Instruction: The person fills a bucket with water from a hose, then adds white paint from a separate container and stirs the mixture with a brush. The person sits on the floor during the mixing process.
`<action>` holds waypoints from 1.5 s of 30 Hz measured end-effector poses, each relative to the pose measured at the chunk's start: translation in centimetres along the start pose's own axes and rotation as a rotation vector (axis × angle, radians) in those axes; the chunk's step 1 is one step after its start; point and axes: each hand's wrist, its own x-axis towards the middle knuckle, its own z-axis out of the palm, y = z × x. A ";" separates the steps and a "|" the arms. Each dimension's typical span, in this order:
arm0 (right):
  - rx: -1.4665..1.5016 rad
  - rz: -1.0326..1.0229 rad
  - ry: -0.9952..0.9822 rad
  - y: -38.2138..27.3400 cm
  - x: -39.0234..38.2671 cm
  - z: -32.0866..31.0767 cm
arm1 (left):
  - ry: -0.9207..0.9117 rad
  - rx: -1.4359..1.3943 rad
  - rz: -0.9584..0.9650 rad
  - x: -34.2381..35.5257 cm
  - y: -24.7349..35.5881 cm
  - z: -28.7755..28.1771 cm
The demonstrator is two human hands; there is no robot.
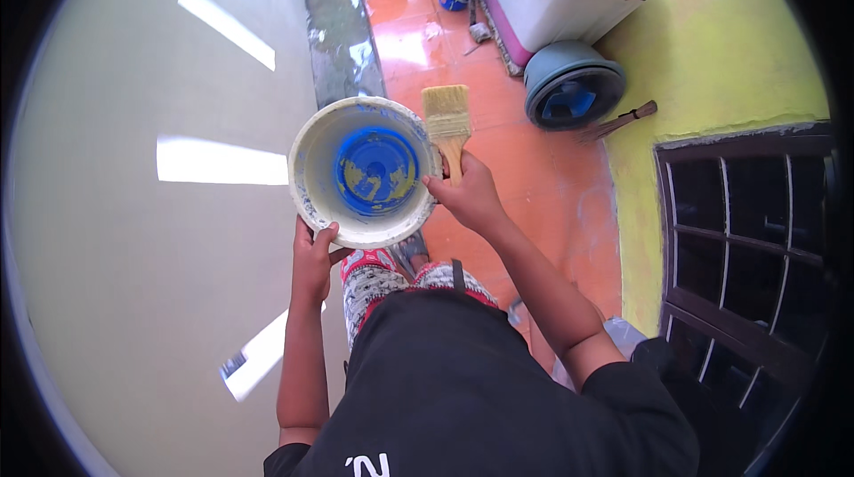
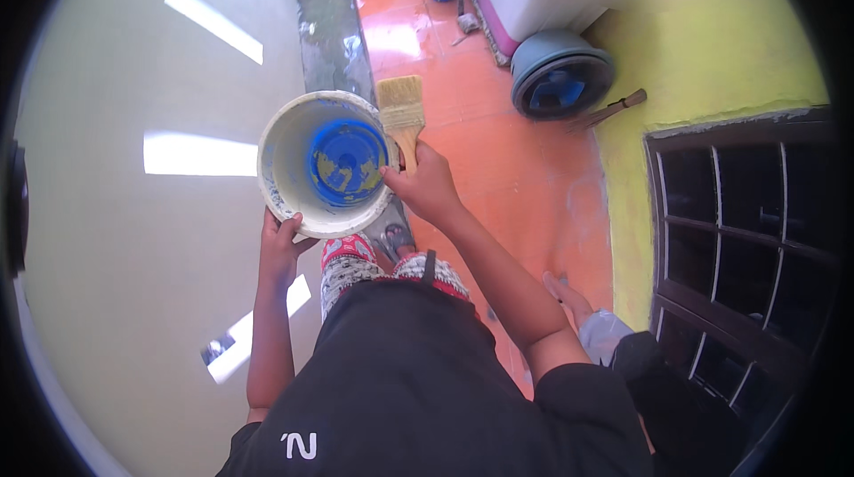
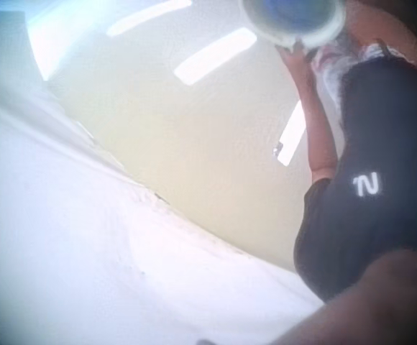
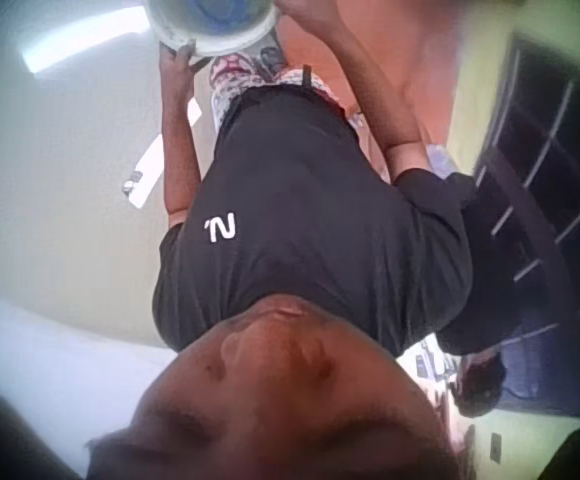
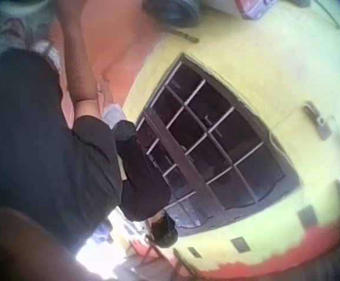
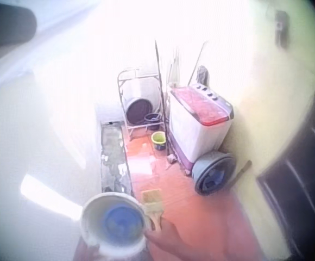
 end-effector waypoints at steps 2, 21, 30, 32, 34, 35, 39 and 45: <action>0.030 -0.030 0.084 -0.6 3.4 -2.7 | -0.075 0.008 -0.021 4.4 2.8 2.6; 0.229 0.323 0.382 -2.2 46.1 -20.0 | -0.456 0.273 -0.235 54.5 27.7 23.8; 0.515 -0.008 0.285 -5.4 71.2 -23.3 | -0.128 0.134 -0.165 70.2 37.4 26.5; 0.514 -0.021 0.146 -7.7 78.0 -24.3 | -0.080 0.066 -0.121 72.9 40.2 26.8; 0.478 0.100 0.005 -10.9 84.7 -25.3 | 0.031 0.015 -0.142 75.6 43.0 26.9; 0.480 0.041 0.013 -12.4 87.6 -24.7 | 0.068 -0.042 -0.135 76.7 43.7 26.4; 0.251 -0.096 0.041 -17.0 98.6 -23.8 | 0.139 -0.119 -0.134 83.8 46.2 24.5; 0.163 -0.026 0.114 -18.2 109.8 -21.0 | 0.156 -0.072 -0.097 96.3 51.6 21.4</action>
